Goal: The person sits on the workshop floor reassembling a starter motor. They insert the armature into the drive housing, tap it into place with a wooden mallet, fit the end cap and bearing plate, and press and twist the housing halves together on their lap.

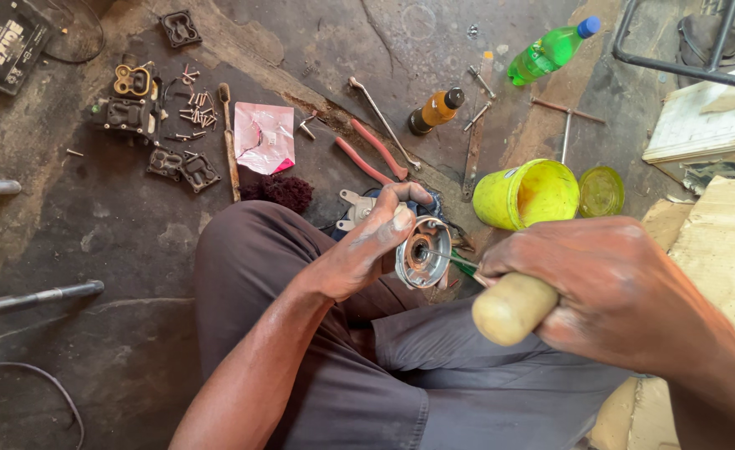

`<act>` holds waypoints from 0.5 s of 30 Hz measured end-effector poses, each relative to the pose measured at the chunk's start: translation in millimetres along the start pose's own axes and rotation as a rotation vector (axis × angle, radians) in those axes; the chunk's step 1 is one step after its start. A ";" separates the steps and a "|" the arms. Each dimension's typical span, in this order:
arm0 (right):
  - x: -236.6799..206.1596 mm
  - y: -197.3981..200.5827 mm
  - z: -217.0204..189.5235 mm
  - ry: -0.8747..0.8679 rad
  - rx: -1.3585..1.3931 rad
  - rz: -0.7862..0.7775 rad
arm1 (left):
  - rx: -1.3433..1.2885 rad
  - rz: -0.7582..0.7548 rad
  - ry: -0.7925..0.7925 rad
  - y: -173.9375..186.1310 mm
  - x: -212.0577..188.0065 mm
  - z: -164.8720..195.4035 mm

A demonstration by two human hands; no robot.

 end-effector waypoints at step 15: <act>13.4 -11.5 13.7 0.022 0.006 -0.034 | -0.230 -0.023 0.043 0.6 4.1 -5.8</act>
Point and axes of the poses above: each hand's wrist, its own x-axis towards the middle knuckle, its own y-axis out of the back of the hand, z = x × y, the point moved 2 cm from there along x, towards the middle knuckle
